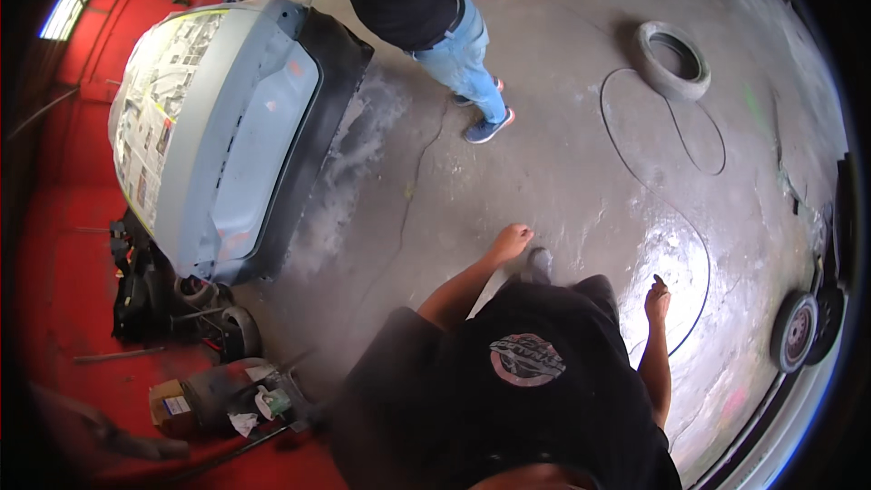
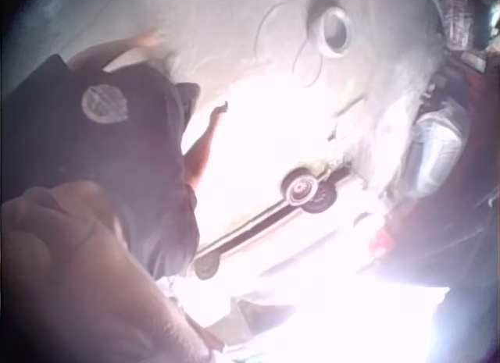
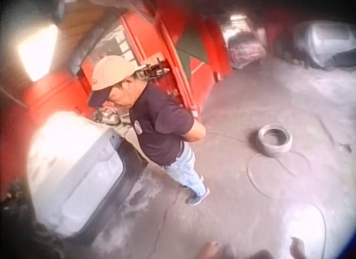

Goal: The person runs their hands along the edges and seams of a car trunk lid and rear quarter panel, checking for proper alignment and gap consistency.

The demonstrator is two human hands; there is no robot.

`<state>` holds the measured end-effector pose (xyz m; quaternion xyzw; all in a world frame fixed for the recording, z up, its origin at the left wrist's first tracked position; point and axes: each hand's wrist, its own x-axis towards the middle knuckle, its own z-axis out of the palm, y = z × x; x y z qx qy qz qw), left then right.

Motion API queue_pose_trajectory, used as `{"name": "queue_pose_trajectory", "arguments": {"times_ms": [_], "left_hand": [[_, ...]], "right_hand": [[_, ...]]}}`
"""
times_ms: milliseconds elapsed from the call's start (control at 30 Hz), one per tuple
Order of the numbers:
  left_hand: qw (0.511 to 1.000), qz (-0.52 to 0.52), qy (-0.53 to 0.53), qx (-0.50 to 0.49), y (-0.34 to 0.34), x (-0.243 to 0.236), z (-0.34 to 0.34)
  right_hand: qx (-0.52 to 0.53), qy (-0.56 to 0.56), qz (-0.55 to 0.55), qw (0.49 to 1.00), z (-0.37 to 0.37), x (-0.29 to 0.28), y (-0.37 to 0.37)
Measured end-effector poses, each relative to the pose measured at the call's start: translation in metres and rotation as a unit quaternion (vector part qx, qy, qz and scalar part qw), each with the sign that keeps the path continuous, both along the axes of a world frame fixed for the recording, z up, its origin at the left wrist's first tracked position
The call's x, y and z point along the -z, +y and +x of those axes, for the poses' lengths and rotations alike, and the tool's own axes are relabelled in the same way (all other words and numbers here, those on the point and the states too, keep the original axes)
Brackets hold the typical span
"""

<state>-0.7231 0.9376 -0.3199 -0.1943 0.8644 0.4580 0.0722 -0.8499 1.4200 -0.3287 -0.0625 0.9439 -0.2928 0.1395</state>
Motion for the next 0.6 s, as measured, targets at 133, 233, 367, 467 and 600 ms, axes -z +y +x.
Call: {"name": "queue_pose_trajectory", "arguments": {"times_ms": [133,233,367,467,600], "left_hand": [[0.998,0.028,0.04,-0.032,0.004,-0.041,-0.06],[0.998,-0.011,-0.041,-0.052,0.002,-0.004,-0.062],[0.974,-0.11,-0.152,-0.125,-0.002,0.081,0.031],[0.92,-0.083,-0.265,-0.275,0.034,0.049,0.04],[0.887,-0.011,-0.289,-0.361,0.084,0.034,0.015]], "right_hand": [[-0.089,-0.038,0.006,0.995,-0.051,0.034,-0.035],[-0.192,-0.039,0.026,0.98,-0.081,0.07,-0.057],[-0.309,0.003,-0.012,0.951,-0.194,0.056,-0.104],[-0.33,-0.008,0.022,0.944,-0.305,0.079,-0.071],[-0.334,-0.029,0.082,0.939,-0.429,0.065,-0.094]]}}
